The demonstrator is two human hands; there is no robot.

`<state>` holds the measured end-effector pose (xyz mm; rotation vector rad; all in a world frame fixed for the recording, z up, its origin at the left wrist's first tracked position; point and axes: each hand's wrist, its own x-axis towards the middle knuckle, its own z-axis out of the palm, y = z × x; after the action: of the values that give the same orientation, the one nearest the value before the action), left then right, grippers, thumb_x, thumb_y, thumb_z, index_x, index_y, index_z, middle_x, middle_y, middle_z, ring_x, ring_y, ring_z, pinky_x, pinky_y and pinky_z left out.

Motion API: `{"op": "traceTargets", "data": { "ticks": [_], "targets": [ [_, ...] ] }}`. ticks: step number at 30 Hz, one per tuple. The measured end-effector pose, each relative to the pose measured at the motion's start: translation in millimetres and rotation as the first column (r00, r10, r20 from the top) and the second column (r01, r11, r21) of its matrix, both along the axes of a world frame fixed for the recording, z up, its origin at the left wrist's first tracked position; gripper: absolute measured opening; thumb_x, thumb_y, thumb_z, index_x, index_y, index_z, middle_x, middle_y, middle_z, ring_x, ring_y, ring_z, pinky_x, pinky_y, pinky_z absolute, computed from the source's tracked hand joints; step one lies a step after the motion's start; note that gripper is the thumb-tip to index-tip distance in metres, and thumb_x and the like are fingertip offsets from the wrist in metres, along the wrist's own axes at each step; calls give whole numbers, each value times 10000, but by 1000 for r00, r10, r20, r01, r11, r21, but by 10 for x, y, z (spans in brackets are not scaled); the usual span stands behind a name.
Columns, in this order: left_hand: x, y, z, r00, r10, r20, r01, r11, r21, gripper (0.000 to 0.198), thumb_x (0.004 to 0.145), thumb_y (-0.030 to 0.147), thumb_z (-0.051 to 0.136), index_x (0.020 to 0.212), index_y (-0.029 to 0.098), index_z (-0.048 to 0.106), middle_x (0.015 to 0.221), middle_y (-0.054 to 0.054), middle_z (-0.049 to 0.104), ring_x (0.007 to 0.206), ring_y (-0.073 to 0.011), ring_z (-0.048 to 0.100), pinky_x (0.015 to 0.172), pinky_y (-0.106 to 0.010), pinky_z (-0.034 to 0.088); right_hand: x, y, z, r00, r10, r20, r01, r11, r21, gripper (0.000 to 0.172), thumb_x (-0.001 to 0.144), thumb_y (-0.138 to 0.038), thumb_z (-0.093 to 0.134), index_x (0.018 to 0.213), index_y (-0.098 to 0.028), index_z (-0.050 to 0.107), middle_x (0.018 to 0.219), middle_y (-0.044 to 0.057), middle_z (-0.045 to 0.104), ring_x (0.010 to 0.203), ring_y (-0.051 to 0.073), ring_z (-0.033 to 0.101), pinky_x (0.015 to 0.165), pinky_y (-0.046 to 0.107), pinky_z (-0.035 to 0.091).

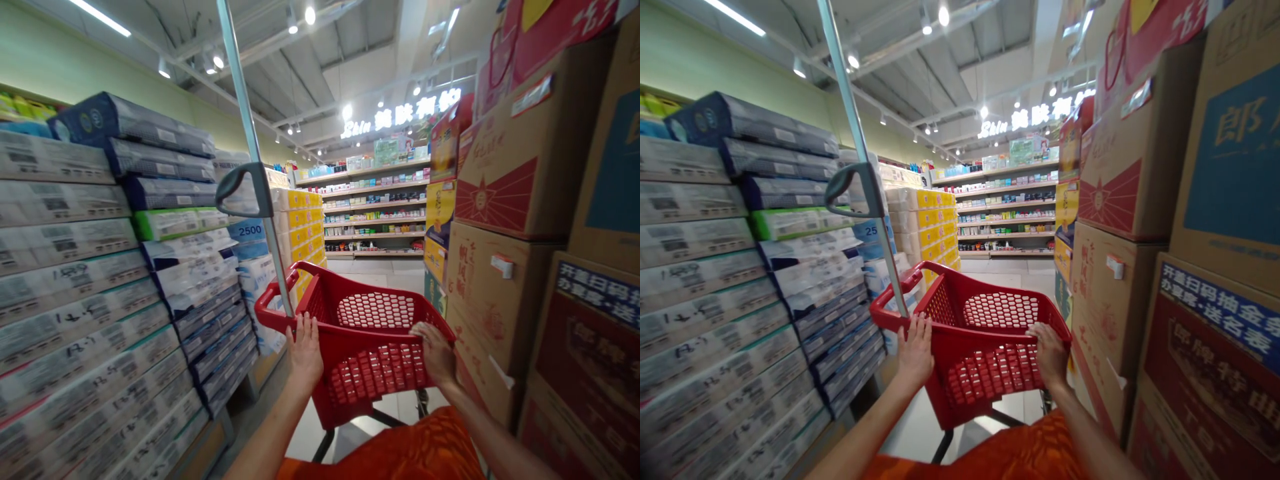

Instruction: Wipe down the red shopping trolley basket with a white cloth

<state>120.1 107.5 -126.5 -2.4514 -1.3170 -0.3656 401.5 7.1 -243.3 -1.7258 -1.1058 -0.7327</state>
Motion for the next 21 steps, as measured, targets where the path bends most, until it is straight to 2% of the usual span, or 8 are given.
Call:
{"op": "traceTargets", "data": {
  "ticks": [4,7,10,12,14,17,19,21],
  "targets": [
    [-47,20,29,999,-40,-5,40,999,-24,644,702,174,411,1329,83,292,1423,-119,194,1318,-262,127,1050,-507,114,-703,388,305,973,206,103,-193,974,-122,296,830,-190,368,1007,-198,606,1061,88,604,1020,208,521,870,382,411],
    [-129,67,3,996,-82,18,83,996,-26,669,693,170,398,1341,82,255,1432,-98,161,1324,-238,108,1058,-502,86,-703,382,303,974,151,168,-113,970,-216,245,797,-226,459,998,-239,599,1106,84,581,1046,252,496,868,461,377],
    [-156,71,-42,994,-95,53,95,995,-10,699,684,179,411,1349,73,225,1434,-104,146,1326,-243,90,1061,-496,84,-501,276,183,990,64,130,-45,988,-146,193,801,-245,443,895,-219,610,1070,96,591,1053,267,490,870,484,376],
    [-133,42,-64,993,-105,62,106,994,-14,716,673,195,431,1349,70,227,1434,-112,148,1326,-251,86,1063,-496,85,-563,301,174,993,97,62,-94,994,-50,221,808,-206,397,887,-201,603,1047,102,597,1047,249,500,878,459,399],
    [-111,8,-72,991,-110,71,112,993,-27,737,659,208,450,1347,63,229,1434,-115,146,1325,-257,82,1065,-493,85,-844,434,258,972,235,25,-236,972,9,285,806,-149,354,967,-199,584,1092,91,581,1066,218,499,890,424,420],
    [-165,15,-54,982,-169,81,172,985,-25,731,658,218,462,1343,78,248,1432,-102,175,1325,-244,93,1069,-480,103,-1380,706,457,890,452,68,-454,891,21,402,799,-93,327,1144,-192,509,1201,86,520,1131,184,458,912,374,428],
    [-289,93,-13,972,-209,105,205,977,50,691,686,197,444,1345,116,253,1427,-86,211,1323,-218,126,1073,-464,114,-1582,835,547,872,478,105,-482,876,13,431,788,-95,363,1188,-198,485,1206,89,518,1143,203,449,918,396,422],
    [-458,224,53,973,-132,187,105,983,149,654,715,173,418,1346,134,248,1420,-91,238,1317,-212,157,1067,-470,130,-1611,896,590,874,475,103,-478,879,-3,428,765,-100,410,1163,-220,512,1155,79,555,1103,223,484,895,417,436]
  ]
}}
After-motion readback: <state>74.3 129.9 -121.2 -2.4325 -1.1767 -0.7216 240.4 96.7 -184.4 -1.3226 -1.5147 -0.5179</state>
